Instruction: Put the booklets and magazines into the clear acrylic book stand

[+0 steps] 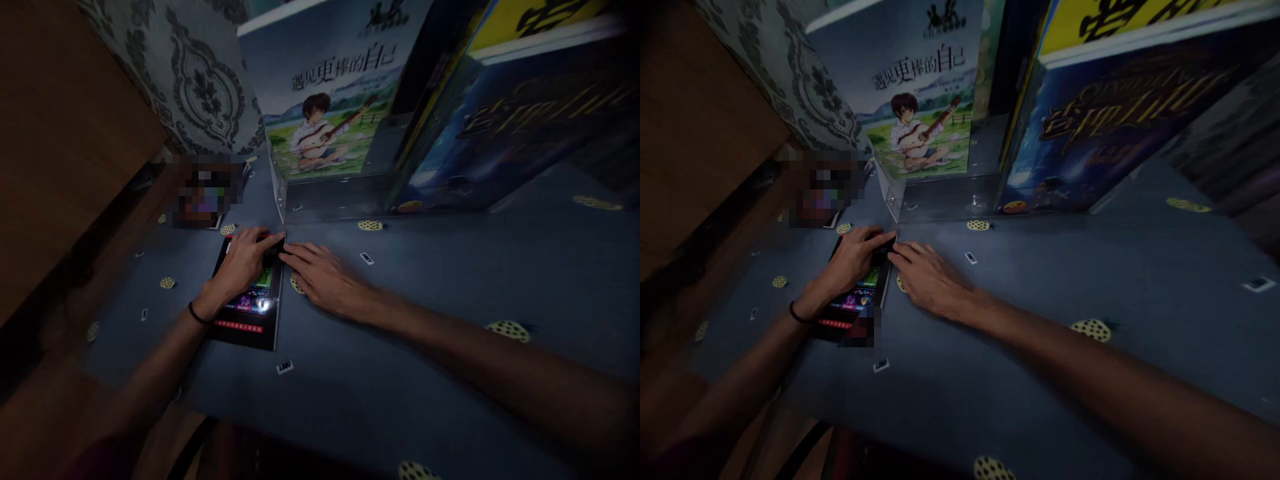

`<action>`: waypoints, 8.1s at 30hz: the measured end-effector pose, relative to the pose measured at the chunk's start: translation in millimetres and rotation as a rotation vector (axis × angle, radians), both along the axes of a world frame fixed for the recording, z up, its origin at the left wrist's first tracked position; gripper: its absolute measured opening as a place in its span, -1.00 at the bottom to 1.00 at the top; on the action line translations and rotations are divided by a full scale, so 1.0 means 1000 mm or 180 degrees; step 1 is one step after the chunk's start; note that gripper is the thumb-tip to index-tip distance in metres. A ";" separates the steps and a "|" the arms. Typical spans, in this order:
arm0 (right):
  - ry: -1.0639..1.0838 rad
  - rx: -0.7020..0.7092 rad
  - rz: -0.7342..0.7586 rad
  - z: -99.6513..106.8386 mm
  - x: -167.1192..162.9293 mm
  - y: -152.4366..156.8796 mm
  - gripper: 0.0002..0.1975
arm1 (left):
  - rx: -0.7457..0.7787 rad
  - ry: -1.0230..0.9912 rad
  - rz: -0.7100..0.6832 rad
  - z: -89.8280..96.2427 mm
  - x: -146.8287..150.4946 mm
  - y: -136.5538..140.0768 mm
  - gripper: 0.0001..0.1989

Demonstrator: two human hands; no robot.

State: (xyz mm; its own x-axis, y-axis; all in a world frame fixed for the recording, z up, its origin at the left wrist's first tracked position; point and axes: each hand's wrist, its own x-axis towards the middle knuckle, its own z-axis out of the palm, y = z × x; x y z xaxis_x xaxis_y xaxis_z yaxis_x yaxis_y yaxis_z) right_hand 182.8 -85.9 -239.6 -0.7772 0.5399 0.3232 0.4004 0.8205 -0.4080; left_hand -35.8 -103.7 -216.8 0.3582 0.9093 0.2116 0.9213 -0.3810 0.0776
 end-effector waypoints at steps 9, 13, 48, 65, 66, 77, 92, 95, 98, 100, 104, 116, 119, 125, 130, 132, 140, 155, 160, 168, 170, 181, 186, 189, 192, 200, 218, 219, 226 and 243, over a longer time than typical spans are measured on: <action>0.0017 -0.0021 -0.0014 0.002 0.003 -0.002 -0.56 | -0.0035 -0.0337 -0.0308 0.002 -0.015 -0.009 -0.58; 0.0068 0.0008 0.0002 0.002 0.003 -0.002 -0.55 | -0.0127 -0.0260 -0.0071 0.007 -0.023 -0.029 -0.57; 0.0265 0.0046 0.0307 -0.008 0.005 0.003 -0.57 | -0.1061 -0.0574 -0.0686 0.034 -0.012 -0.153 -0.46; 0.0457 0.0584 0.0948 -0.009 0.005 -0.010 -0.63 | 0.0254 -0.1035 0.0861 0.018 -0.041 -0.195 -0.60; 0.0438 0.0555 0.0937 -0.009 0.005 -0.010 -0.63 | 0.0319 -0.0971 0.0974 0.015 -0.046 -0.201 -0.60; 0.0468 0.0435 0.0954 -0.006 0.004 -0.010 -0.63 | 0.0387 -0.0463 0.0826 0.000 -0.052 -0.222 -0.46; 0.0460 0.0265 0.0882 -0.007 0.004 -0.012 -0.64 | 0.0109 -0.0508 0.0075 0.001 0.015 -0.201 -0.39; 0.0477 0.0304 0.0872 -0.008 0.003 -0.011 -0.64 | -0.0023 -0.0589 0.0037 0.002 0.023 -0.199 -0.36; 0.0481 0.0351 0.0933 -0.007 0.003 -0.011 -0.64 | -0.0047 -0.0659 -0.0010 0.003 0.027 -0.198 -0.36; 0.0480 0.0364 0.0962 -0.005 0.004 -0.011 -0.65 | 0.0007 -0.0666 -0.0037 0.003 0.026 -0.197 -0.41; 0.0458 0.0362 0.0984 0.000 0.005 -0.012 -0.65 | 0.0300 -0.0602 0.0128 0.004 0.010 -0.183 -0.60; 0.0355 0.0375 0.1061 0.012 0.006 -0.013 -0.67 | -0.0088 -0.1736 0.1500 0.008 -0.039 -0.125 -0.39; 0.0399 0.0304 0.1059 0.009 0.006 -0.012 -0.67 | -0.0406 -0.2989 0.1926 0.016 -0.046 -0.115 -0.28; 0.0327 0.0254 0.1029 0.008 0.007 -0.011 -0.66 | -0.1529 -0.4304 0.2059 0.031 -0.037 -0.100 -0.33; 0.0419 0.0257 0.1063 0.012 0.009 -0.013 -0.67 | -0.1358 -0.3586 0.1672 0.041 -0.030 -0.094 -0.44; 0.0463 0.0295 0.1055 0.012 0.009 -0.014 -0.67 | -0.0845 -0.2823 0.1390 0.057 -0.027 -0.093 -0.56; 0.1461 -0.0633 0.0037 -0.005 0.008 0.010 -0.67 | 0.0890 -0.0057 0.0661 0.117 -0.009 -0.126 -0.71; 0.0817 0.0143 0.0515 0.008 0.012 -0.026 -0.72 | -0.0718 -0.0146 -0.0328 0.046 -0.005 -0.189 -0.67; 0.0485 0.0696 0.0731 0.002 0.017 -0.050 -0.70 | -0.0391 -0.0149 0.0259 0.025 -0.021 -0.170 -0.62; 0.0520 0.0754 0.0733 -0.004 0.018 -0.048 -0.69 | -0.0736 -0.0367 0.0644 0.029 -0.036 -0.136 -0.74; 0.0547 0.0711 0.0739 -0.005 0.019 -0.048 -0.69 | -0.0763 -0.0519 0.0582 0.031 -0.038 -0.133 -0.77; 0.0413 0.0552 0.0699 -0.003 0.018 -0.049 -0.68 | -0.0997 -0.0686 0.0380 0.045 -0.055 -0.137 -0.66; 0.0410 0.0611 0.0716 -0.003 0.018 -0.050 -0.67 | -0.0966 -0.0553 0.0487 0.044 -0.066 -0.178 -0.58; 0.0410 0.0557 0.0711 -0.003 0.019 -0.050 -0.67 | -0.0939 -0.0538 0.0561 0.046 -0.067 -0.204 -0.59; 0.0398 0.0508 0.0714 -0.003 0.018 -0.050 -0.67 | -0.0910 -0.0508 0.0612 0.050 -0.064 -0.223 -0.61; 0.0598 0.0314 0.0513 -0.004 0.026 -0.050 -0.69 | -0.0619 -0.0295 0.0451 0.051 -0.051 -0.201 -0.66; 0.0737 -0.0168 0.0037 0.003 0.075 -0.062 -0.64 | -0.0293 -0.0148 0.0217 0.017 -0.016 -0.119 -0.64; 0.0772 -0.0267 0.0010 0.005 0.076 -0.062 -0.63 | -0.0276 -0.0189 0.0168 0.016 -0.011 -0.118 -0.64; 0.1060 -0.0884 -0.0424 0.006 0.080 -0.060 -0.58 | -0.0359 -0.0277 -0.0325 0.013 0.030 -0.108 -0.64; 0.1168 -0.1164 -0.0409 0.010 0.081 -0.060 -0.57 | -0.0856 -0.0109 -0.1075 0.025 0.070 -0.101 -0.58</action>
